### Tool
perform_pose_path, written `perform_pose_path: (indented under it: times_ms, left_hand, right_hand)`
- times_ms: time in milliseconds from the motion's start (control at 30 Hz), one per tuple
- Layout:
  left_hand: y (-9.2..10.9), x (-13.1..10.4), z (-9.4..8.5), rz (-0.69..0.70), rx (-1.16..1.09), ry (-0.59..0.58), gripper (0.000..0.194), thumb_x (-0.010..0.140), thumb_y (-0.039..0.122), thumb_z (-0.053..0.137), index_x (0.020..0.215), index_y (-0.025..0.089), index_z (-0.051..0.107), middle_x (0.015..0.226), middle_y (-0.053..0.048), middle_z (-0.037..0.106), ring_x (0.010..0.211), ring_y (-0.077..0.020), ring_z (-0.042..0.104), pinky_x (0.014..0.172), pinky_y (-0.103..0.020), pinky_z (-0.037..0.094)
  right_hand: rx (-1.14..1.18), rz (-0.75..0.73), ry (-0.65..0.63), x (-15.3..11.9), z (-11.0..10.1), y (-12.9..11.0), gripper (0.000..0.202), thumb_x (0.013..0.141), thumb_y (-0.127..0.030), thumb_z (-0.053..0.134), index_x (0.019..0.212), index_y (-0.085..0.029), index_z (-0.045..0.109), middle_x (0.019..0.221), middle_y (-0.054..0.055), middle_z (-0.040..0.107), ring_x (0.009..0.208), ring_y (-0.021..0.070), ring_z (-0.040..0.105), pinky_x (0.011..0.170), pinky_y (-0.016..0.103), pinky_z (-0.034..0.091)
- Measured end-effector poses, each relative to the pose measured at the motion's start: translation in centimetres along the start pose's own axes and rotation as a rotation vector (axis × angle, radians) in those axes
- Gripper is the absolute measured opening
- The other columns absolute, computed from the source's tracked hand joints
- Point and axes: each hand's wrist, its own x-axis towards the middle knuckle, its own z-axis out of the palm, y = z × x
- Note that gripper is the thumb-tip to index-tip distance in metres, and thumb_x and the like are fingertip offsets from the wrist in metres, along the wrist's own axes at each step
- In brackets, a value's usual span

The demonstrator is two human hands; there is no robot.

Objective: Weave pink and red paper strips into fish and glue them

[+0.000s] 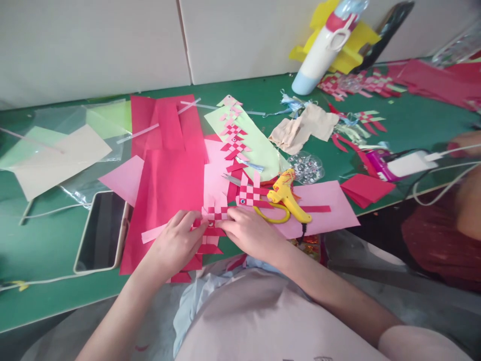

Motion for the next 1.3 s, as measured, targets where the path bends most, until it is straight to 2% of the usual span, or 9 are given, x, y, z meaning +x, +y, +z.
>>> perform_pose_path:
  times_ms: [167, 333, 500, 667, 833, 967, 1133, 1300]
  left_hand:
    - [0.1, -0.6, -0.2, -0.008, 0.013, 0.023, 0.024, 0.088, 0.01, 0.05, 0.105, 0.016, 0.065, 0.106, -0.012, 0.058, 0.098, -0.0268, 0.054, 0.077, -0.042, 0.054]
    - [-0.2, -0.8, 0.2, -0.145, -0.064, 0.152, 0.019, 0.088, 0.014, 0.052, 0.102, 0.014, 0.066, 0.097, -0.01, 0.06, 0.091, -0.0226, 0.057, 0.074, -0.036, 0.054]
    - [0.0, 0.0, 1.0, -0.181, -0.09, 0.163, 0.017, 0.09, 0.017, 0.052, 0.098, 0.015, 0.068, 0.09, -0.007, 0.061, 0.083, -0.02, 0.058, 0.069, -0.033, 0.053]
    - [0.3, 0.8, 0.7, -0.059, 0.08, 0.095, 0.019, 0.089, 0.012, 0.049, 0.097, 0.012, 0.066, 0.085, -0.008, 0.062, 0.075, -0.0201, 0.059, 0.058, -0.031, 0.051]
    - [-0.1, 1.1, 0.1, 0.149, 0.224, 0.068, 0.019, 0.085, 0.002, 0.047, 0.088, 0.012, 0.063, 0.075, -0.005, 0.061, 0.066, -0.0183, 0.057, 0.056, -0.031, 0.049]
    - [-0.7, 1.3, -0.1, 0.24, 0.235, 0.032, 0.023, 0.086, 0.001, 0.043, 0.079, 0.015, 0.06, 0.073, -0.003, 0.059, 0.063, -0.0167, 0.054, 0.058, -0.031, 0.047]
    - [-1.1, 1.8, -0.1, 0.263, 0.169, -0.028, 0.024, 0.086, 0.001, 0.042, 0.075, 0.016, 0.058, 0.073, -0.002, 0.057, 0.063, -0.0162, 0.053, 0.061, -0.031, 0.047]
    - [-1.4, 2.2, 0.3, 0.185, 0.026, -0.014, 0.018, 0.09, 0.011, 0.045, 0.079, 0.015, 0.059, 0.073, -0.002, 0.059, 0.065, -0.0156, 0.054, 0.058, -0.028, 0.046]
  right_hand:
    - [0.024, -0.009, 0.017, 0.0, 0.2, 0.1, 0.02, 0.093, -0.013, 0.049, 0.095, -0.017, 0.069, 0.084, 0.005, 0.054, 0.082, 0.0164, 0.051, 0.064, 0.03, 0.03]
    - [0.026, 0.001, 0.007, -0.1, 0.3, 0.0, 0.022, 0.092, -0.012, 0.049, 0.1, -0.018, 0.069, 0.085, 0.005, 0.054, 0.083, 0.0169, 0.051, 0.064, 0.029, 0.03]
    - [0.012, 0.004, -0.004, -0.1, 0.3, 0.0, 0.023, 0.093, -0.014, 0.048, 0.102, -0.018, 0.069, 0.086, 0.006, 0.054, 0.082, 0.0171, 0.051, 0.066, 0.029, 0.032]
    - [-0.002, 0.0, 0.001, -0.1, 0.3, -0.1, 0.023, 0.093, -0.013, 0.049, 0.104, -0.018, 0.068, 0.087, 0.006, 0.055, 0.085, 0.0176, 0.052, 0.066, 0.029, 0.032]
    - [-0.007, -0.001, 0.017, -0.2, 0.2, -0.1, 0.021, 0.092, -0.012, 0.049, 0.1, -0.017, 0.068, 0.086, 0.005, 0.054, 0.082, 0.0172, 0.051, 0.064, 0.029, 0.03]
    - [-0.002, -0.006, 0.037, -0.2, 0.4, 0.0, 0.021, 0.092, -0.012, 0.048, 0.099, -0.017, 0.067, 0.084, 0.005, 0.053, 0.081, 0.0168, 0.05, 0.063, 0.029, 0.03]
    - [0.0, 0.001, 0.04, -0.2, 0.7, 0.0, 0.023, 0.093, -0.014, 0.049, 0.105, -0.019, 0.067, 0.085, 0.005, 0.054, 0.082, 0.0167, 0.05, 0.064, 0.029, 0.03]
    - [0.004, 0.013, 0.029, -0.2, 0.6, 0.0, 0.022, 0.093, -0.015, 0.049, 0.103, -0.019, 0.069, 0.086, 0.005, 0.055, 0.082, 0.0163, 0.051, 0.064, 0.029, 0.029]
